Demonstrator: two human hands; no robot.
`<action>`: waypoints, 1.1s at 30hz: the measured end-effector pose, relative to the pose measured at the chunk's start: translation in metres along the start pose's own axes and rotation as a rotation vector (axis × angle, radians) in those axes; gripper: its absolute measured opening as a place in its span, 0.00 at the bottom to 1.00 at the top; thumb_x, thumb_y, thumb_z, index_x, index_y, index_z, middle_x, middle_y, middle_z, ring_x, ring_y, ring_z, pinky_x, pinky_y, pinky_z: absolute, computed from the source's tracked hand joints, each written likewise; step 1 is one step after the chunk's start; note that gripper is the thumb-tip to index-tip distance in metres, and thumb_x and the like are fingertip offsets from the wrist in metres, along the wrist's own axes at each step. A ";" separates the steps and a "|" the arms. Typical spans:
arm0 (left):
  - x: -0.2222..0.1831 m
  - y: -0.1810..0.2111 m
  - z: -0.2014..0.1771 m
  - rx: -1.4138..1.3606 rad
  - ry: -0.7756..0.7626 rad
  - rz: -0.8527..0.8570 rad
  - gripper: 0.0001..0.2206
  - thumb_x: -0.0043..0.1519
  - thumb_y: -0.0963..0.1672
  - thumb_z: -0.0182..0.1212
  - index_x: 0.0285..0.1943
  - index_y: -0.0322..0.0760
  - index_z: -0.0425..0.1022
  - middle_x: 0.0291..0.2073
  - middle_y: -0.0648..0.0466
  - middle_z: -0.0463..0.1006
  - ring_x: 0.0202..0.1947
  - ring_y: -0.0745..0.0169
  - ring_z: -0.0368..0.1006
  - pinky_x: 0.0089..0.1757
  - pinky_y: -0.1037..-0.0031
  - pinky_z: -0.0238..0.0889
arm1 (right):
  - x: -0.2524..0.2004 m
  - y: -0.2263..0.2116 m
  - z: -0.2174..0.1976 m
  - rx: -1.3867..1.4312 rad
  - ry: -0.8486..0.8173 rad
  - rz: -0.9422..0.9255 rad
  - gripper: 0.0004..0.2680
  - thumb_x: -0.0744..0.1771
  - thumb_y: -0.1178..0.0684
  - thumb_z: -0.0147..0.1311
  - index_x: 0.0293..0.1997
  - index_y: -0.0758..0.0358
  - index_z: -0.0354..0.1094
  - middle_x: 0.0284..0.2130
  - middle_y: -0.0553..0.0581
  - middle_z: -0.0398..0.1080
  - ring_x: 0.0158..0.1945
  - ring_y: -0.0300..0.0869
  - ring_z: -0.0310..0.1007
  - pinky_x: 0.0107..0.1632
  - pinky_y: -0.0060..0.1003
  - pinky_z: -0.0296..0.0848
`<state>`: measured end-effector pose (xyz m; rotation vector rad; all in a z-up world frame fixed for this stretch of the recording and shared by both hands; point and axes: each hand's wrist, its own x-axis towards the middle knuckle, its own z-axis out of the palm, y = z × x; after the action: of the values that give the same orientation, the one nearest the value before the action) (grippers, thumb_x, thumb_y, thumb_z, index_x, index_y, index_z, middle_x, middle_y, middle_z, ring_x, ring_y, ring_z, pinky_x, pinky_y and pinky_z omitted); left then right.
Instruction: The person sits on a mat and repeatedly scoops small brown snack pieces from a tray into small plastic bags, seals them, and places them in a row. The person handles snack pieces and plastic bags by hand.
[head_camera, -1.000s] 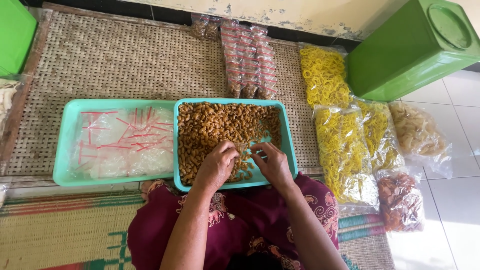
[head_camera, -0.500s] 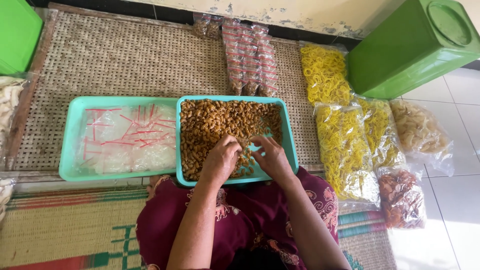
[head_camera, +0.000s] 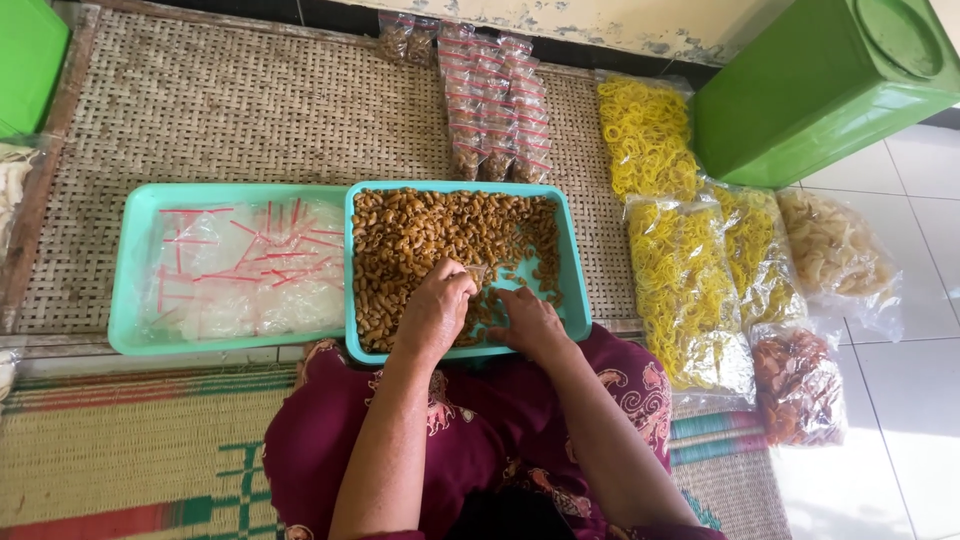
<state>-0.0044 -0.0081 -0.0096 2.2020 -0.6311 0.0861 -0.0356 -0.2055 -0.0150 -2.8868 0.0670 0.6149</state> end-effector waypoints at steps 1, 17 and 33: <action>0.000 0.001 -0.001 0.001 -0.001 -0.001 0.05 0.60 0.36 0.63 0.36 0.38 0.75 0.40 0.55 0.71 0.43 0.48 0.81 0.40 0.69 0.80 | -0.002 -0.003 0.000 0.001 -0.001 -0.001 0.30 0.60 0.34 0.65 0.67 0.48 0.62 0.57 0.64 0.67 0.56 0.60 0.75 0.61 0.53 0.70; -0.001 0.001 0.001 0.026 0.012 -0.053 0.06 0.59 0.34 0.62 0.36 0.36 0.74 0.40 0.53 0.71 0.39 0.44 0.81 0.35 0.66 0.80 | 0.022 0.017 0.037 0.125 0.144 -0.096 0.08 0.63 0.49 0.62 0.44 0.42 0.71 0.42 0.52 0.69 0.47 0.57 0.78 0.52 0.51 0.78; 0.000 0.020 -0.010 0.077 -0.077 -0.077 0.07 0.59 0.32 0.62 0.39 0.33 0.75 0.42 0.53 0.68 0.32 0.46 0.80 0.29 0.62 0.81 | -0.014 -0.044 -0.064 0.650 0.574 -0.369 0.05 0.63 0.57 0.67 0.39 0.55 0.78 0.32 0.55 0.77 0.40 0.45 0.81 0.39 0.35 0.84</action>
<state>-0.0127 -0.0114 0.0111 2.3109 -0.5937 -0.0142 -0.0196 -0.1746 0.0558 -2.2538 -0.1554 -0.2717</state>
